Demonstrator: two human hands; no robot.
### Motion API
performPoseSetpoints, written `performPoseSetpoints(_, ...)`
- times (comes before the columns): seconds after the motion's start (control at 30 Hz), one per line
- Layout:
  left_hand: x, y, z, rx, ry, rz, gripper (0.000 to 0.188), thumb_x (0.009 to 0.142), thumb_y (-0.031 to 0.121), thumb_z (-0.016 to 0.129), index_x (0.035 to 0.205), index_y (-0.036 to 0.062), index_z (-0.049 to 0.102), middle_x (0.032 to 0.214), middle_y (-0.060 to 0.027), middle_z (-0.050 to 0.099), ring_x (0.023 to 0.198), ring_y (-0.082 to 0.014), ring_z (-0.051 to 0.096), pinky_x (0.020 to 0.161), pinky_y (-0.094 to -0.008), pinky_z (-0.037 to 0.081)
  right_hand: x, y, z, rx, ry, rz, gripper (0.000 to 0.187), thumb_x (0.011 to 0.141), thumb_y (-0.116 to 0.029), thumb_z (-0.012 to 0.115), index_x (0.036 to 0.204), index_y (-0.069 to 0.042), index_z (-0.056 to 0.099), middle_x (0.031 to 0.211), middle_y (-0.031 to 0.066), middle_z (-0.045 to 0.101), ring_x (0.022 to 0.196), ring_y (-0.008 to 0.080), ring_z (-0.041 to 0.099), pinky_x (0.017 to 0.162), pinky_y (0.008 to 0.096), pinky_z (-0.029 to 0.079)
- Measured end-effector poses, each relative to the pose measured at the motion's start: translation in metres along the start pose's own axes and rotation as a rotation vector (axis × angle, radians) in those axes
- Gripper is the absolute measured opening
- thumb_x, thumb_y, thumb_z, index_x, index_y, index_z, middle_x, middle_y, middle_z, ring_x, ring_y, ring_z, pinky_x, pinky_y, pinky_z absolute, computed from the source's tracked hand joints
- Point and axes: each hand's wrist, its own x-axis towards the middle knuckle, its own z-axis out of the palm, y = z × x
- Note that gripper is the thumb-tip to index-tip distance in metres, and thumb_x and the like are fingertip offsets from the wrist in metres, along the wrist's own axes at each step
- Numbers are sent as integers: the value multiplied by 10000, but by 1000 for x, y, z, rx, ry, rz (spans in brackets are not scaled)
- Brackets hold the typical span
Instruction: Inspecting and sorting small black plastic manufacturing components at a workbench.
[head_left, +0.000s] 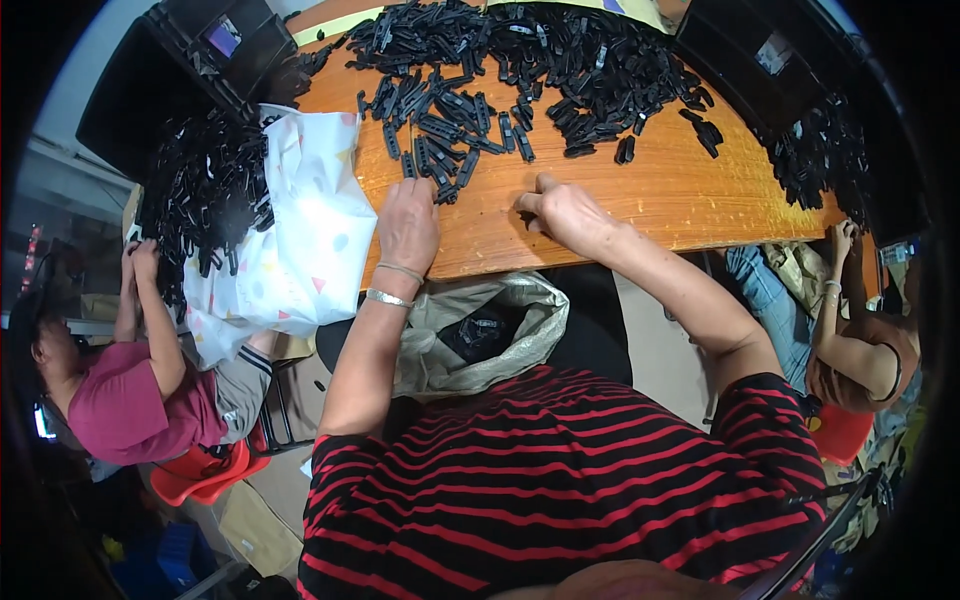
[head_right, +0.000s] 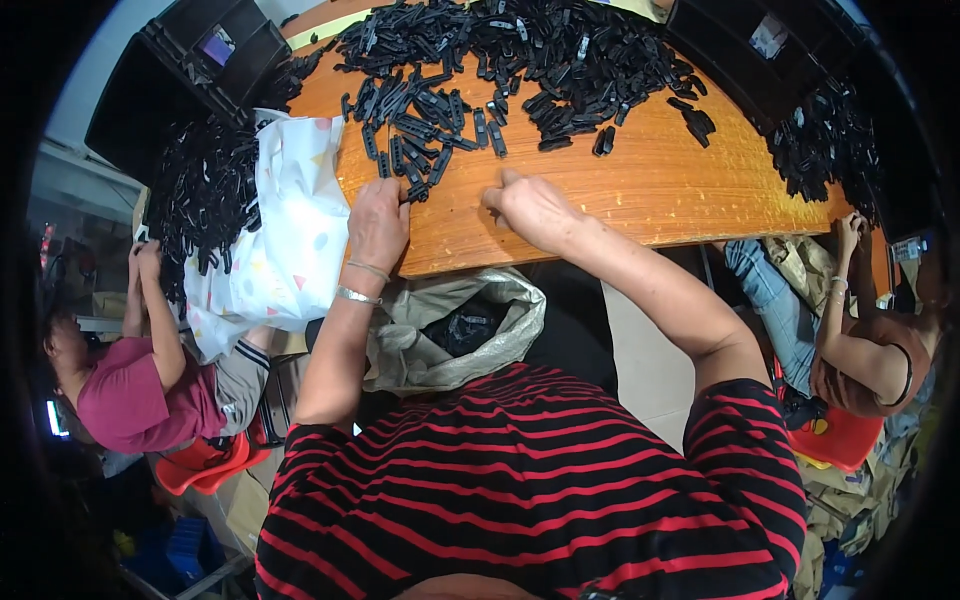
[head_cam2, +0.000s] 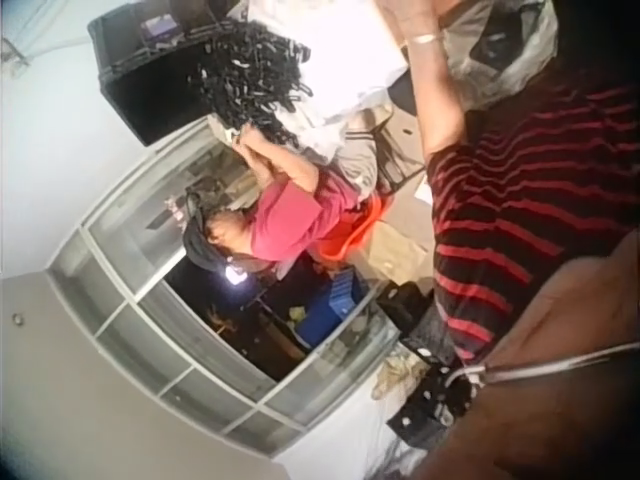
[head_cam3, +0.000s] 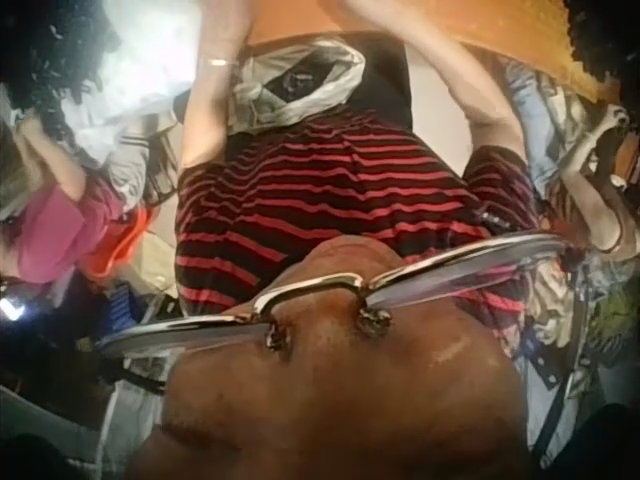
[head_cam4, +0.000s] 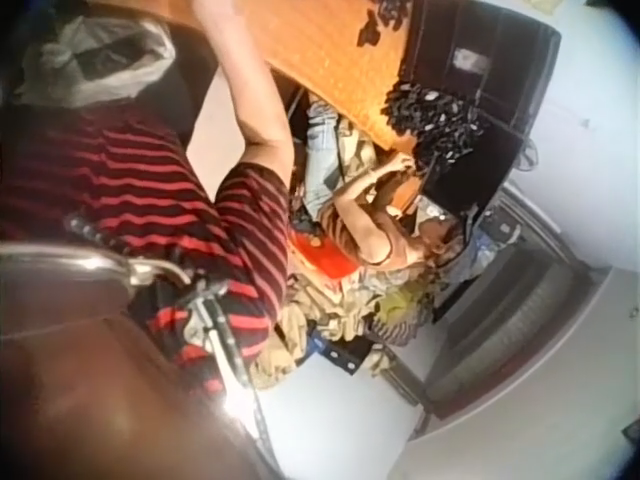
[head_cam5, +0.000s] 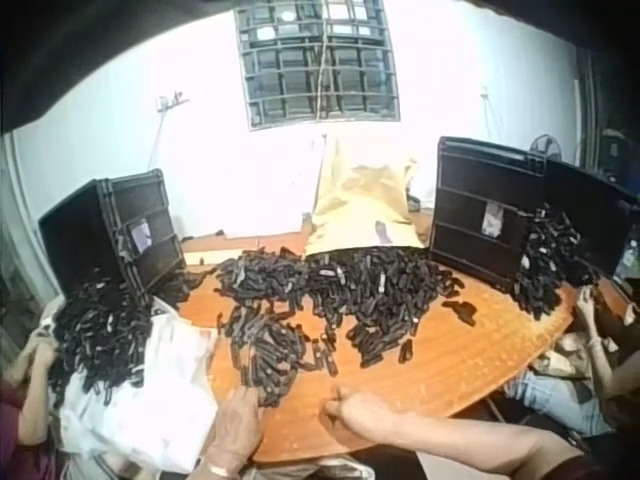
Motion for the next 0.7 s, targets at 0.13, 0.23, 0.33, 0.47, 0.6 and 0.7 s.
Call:
performPoseSetpoints(0.13, -4, 11, -5, -188, 14, -118, 187, 763, -28, 637, 937, 6, 579, 881, -124, 609, 821, -270, 602, 704, -354, 501, 4, -6, -6, -132, -4, -32, 187, 774, -31, 667, 946, -11, 596, 796, 193, 574, 740, 395, 614, 646, 438, 505)
performPoseSetpoints(0.23, -8, 23, -6, -759, -14, -453, 286, 801, -39, 643, 1075, -28, 563, 942, -101, 637, 792, -187, 645, 652, -289, 531, 7, -6, -9, -125, 59, -109, 140, 818, -52, 662, 905, -6, 563, 738, 162, 586, 630, 310, 628, 555, 389, 493)
performPoseSetpoints(0.33, -17, 50, -10, -1499, -150, -662, 261, 861, -10, 629, 1111, -33, 556, 918, -46, 633, 761, -131, 645, 620, -220, 538, 15, -24, -19, 424, 6, 203, 148, 875, -99, 653, 933, -1, 558, 699, 97, 606, 540, 172, 605, 476, 301, 461)
performPoseSetpoints(0.47, -19, 62, -17, -1543, -116, -709, 232, 860, 0, 647, 1081, -6, 576, 909, -29, 644, 753, -77, 632, 650, -190, 538, 15, -31, -6, 904, 188, 340, 165, 897, -112, 648, 937, 16, 553, 688, 41, 615, 539, 78, 589, 472, 229, 468)
performPoseSetpoints(0.6, -19, 61, -14, -1571, -107, -712, 234, 861, 2, 648, 1084, 3, 579, 926, -38, 653, 744, -69, 630, 652, -179, 533, 3, -34, 8, 1096, 196, 311, 186, 861, -62, 676, 979, 29, 565, 783, 84, 633, 656, 123, 641, 559, 251, 529)
performPoseSetpoints(0.7, -21, 57, -15, -1575, -111, -690, 234, 869, -4, 636, 1095, 0, 578, 957, -51, 657, 770, -76, 635, 671, -183, 538, 0, -37, 1, 794, 264, 206, 238, 837, -47, 681, 1035, 19, 565, 830, 123, 629, 752, 199, 658, 621, 298, 533)
